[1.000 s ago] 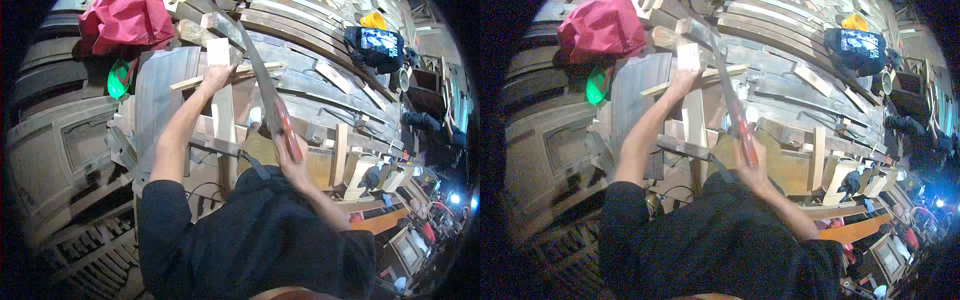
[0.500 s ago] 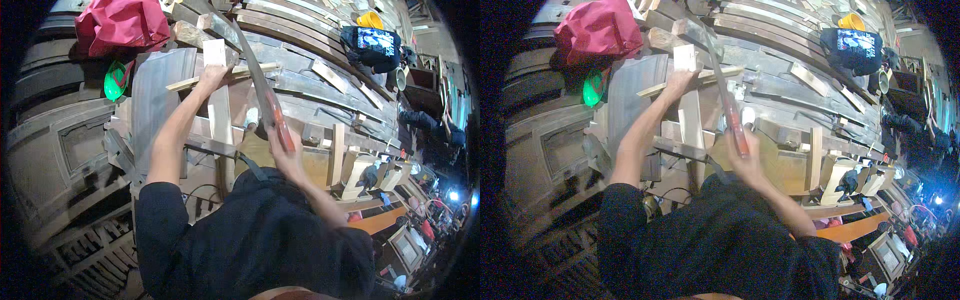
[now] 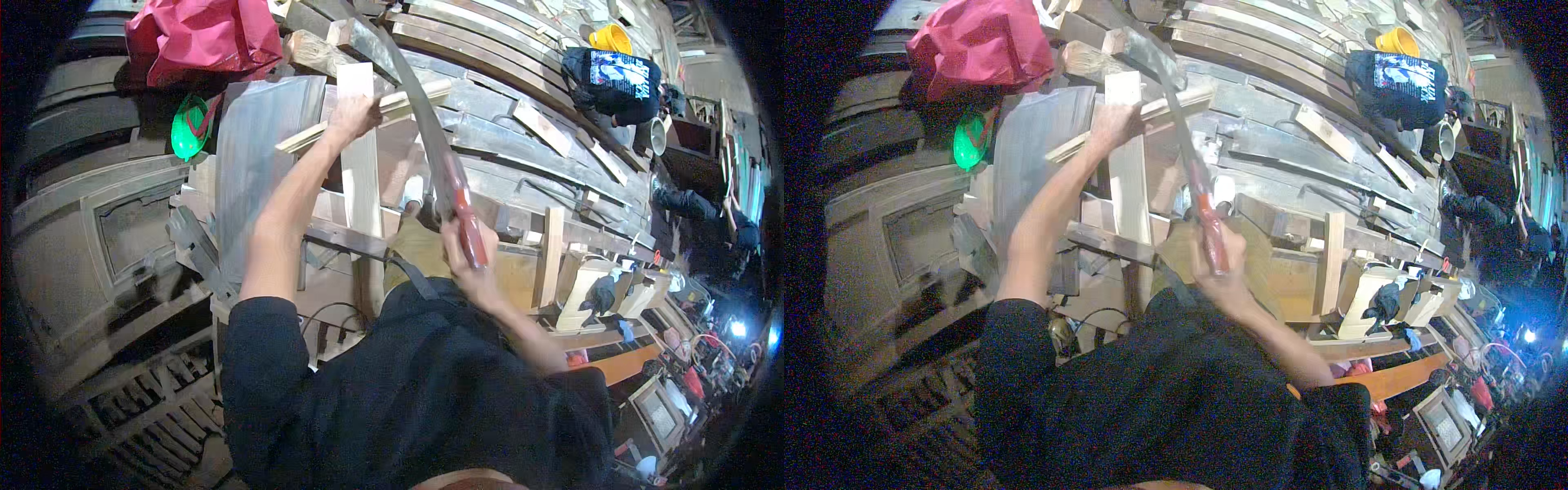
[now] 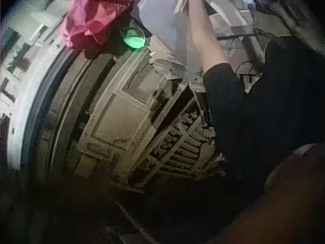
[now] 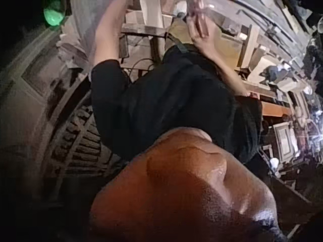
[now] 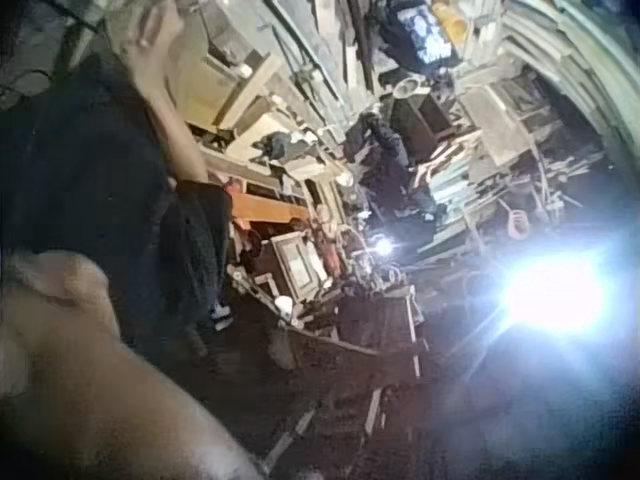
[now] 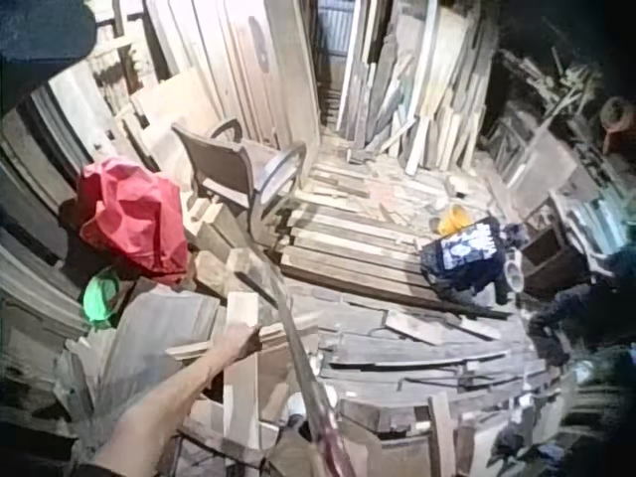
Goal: The person cuts wooden boards using a hand saw while holding the wood in place by hand.
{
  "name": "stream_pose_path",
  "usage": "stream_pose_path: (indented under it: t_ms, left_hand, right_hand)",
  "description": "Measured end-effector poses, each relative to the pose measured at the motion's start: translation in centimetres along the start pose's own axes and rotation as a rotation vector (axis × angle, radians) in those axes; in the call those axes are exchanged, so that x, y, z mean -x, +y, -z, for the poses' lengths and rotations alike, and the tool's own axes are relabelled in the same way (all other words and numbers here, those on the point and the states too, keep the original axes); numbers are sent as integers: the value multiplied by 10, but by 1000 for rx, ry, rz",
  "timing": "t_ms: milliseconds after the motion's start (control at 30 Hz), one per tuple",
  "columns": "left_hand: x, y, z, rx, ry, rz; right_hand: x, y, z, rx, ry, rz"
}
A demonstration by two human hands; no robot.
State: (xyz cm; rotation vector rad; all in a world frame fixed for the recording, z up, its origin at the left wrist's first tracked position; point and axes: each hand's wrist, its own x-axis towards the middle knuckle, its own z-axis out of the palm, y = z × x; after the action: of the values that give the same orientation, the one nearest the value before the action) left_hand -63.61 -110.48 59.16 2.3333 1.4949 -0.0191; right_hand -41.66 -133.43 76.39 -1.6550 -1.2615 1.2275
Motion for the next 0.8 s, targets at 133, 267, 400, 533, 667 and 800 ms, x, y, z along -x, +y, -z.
stream_pose_path:
  t_ms: [133,267,400,533,667,800]
  left_hand:
    - [-3,-21,-5,36,38,-41]
    - [-2,-16,2,48,41,-98]
    - [3,-17,0,15,32,-74]
    - [7,-7,4,-12,77,-99]
    - [9,-3,-3,19,51,-72]
    - [6,-13,-10,-54,57,-11]
  right_hand:
    - [-23,-66,-11,93,-87,-11]
    - [-13,-33,-6,-74,-15,-21]
    - [5,-2,12,20,183,131]
    - [21,9,12,-235,173,-155]
    - [20,9,3,248,118,234]
    - [2,2,-3,107,102,91]
